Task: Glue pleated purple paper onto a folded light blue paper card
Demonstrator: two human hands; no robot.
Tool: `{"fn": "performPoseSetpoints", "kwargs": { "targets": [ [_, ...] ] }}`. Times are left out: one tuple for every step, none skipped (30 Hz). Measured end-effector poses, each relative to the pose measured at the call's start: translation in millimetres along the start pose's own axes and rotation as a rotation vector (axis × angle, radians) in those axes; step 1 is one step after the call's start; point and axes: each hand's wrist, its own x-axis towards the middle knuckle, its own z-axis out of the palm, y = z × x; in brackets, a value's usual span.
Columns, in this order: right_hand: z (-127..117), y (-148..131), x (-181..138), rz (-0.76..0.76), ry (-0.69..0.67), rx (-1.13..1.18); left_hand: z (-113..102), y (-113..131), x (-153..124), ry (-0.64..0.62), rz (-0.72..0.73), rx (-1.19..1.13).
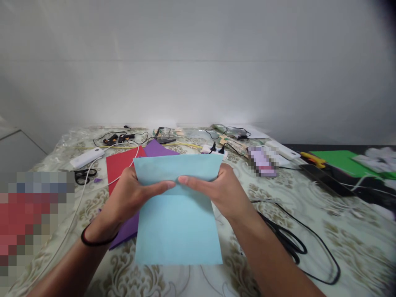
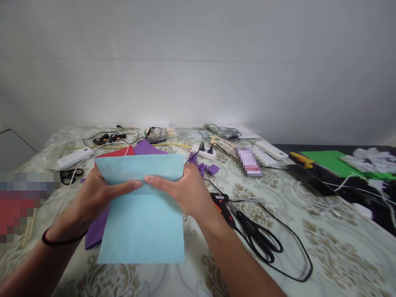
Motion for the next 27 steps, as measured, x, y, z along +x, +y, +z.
{"fn": "performPoseSetpoints", "kwargs": {
  "targets": [
    [0, 0, 0, -0.002, 0.003, -0.005, 0, -1, 1, -0.014, 0.007, -0.008],
    [0, 0, 0, -0.001, 0.005, -0.004, 0, -1, 1, -0.021, 0.017, -0.016],
    [0, -1, 0, 0.000, 0.006, 0.004, 0, 0, 1, -0.027, 0.023, -0.027],
    [0, -1, 0, -0.002, 0.007, 0.012, 0, 1, 1, -0.036, 0.025, -0.041],
    [-1, -1, 0, -0.008, 0.010, 0.018, 0, 2, 1, -0.048, 0.024, -0.053],
    [-1, -1, 0, -0.019, 0.010, 0.021, -1, 2, 1, -0.063, 0.022, -0.057],
    [-2, -1, -1, -0.031, 0.005, 0.021, -1, 3, 0, -0.069, 0.025, -0.051],
    [-2, 0, -1, -0.038, -0.006, 0.021, -2, 4, 0, -0.066, 0.030, -0.033],
    [-2, 0, -1, -0.038, -0.020, 0.021, -3, 4, -1, -0.050, 0.041, -0.007],
    [-2, 1, -1, -0.031, -0.035, 0.020, -4, 5, -1, -0.022, 0.054, 0.023],
    [-2, 1, -1, -0.021, -0.039, 0.016, -5, 5, -2, 0.005, 0.066, 0.054],
    [-2, 2, -1, -0.015, -0.030, 0.009, -6, 5, -2, 0.025, 0.076, 0.079],
    [-2, 2, -1, -0.021, -0.007, 0.002, -7, 5, -3, 0.034, 0.080, 0.099],
    [-2, 2, -1, -0.038, 0.020, -0.005, -8, 5, -3, 0.033, 0.078, 0.111],
    [-2, 2, 0, -0.064, 0.043, -0.008, -9, 4, -3, 0.028, 0.074, 0.114],
    [-3, 1, 0, -0.094, 0.052, -0.010, -11, 3, -3, 0.020, 0.073, 0.108],
    [-4, 1, 0, -0.124, 0.047, -0.011, -12, 3, -4, 0.010, 0.075, 0.095],
    [-5, 0, 0, -0.149, 0.027, -0.016, -14, 2, -4, 0.001, 0.079, 0.080],
    [-7, -1, 0, -0.170, 0.000, -0.024, -15, 1, -4, -0.010, 0.084, 0.065],
    [-9, -2, -1, -0.192, -0.028, -0.034, -17, 1, -5, -0.019, 0.090, 0.057],
    [-12, -3, -1, -0.218, -0.050, -0.043, -18, 1, -5, -0.020, 0.104, 0.060],
    [-14, -4, -1, -0.244, -0.069, -0.052, -19, 1, -6, -0.010, 0.125, 0.075],
    [-16, -5, -2, -0.269, -0.081, -0.060, -20, 2, -6, 0.010, 0.155, 0.098],
    [-18, -5, -2, -0.287, -0.087, -0.073, -20, 4, -6, 0.041, 0.191, 0.122],
    [-19, -6, -2, -0.298, -0.083, -0.092, -21, 5, -6, 0.069, 0.226, 0.144],
    [-20, -6, -3, -0.303, -0.068, -0.116, -21, 7, -6, 0.095, 0.261, 0.161],
    [-20, -7, -3, -0.304, -0.040, -0.143, -21, 10, -6, 0.111, 0.291, 0.176]
  ]
}}
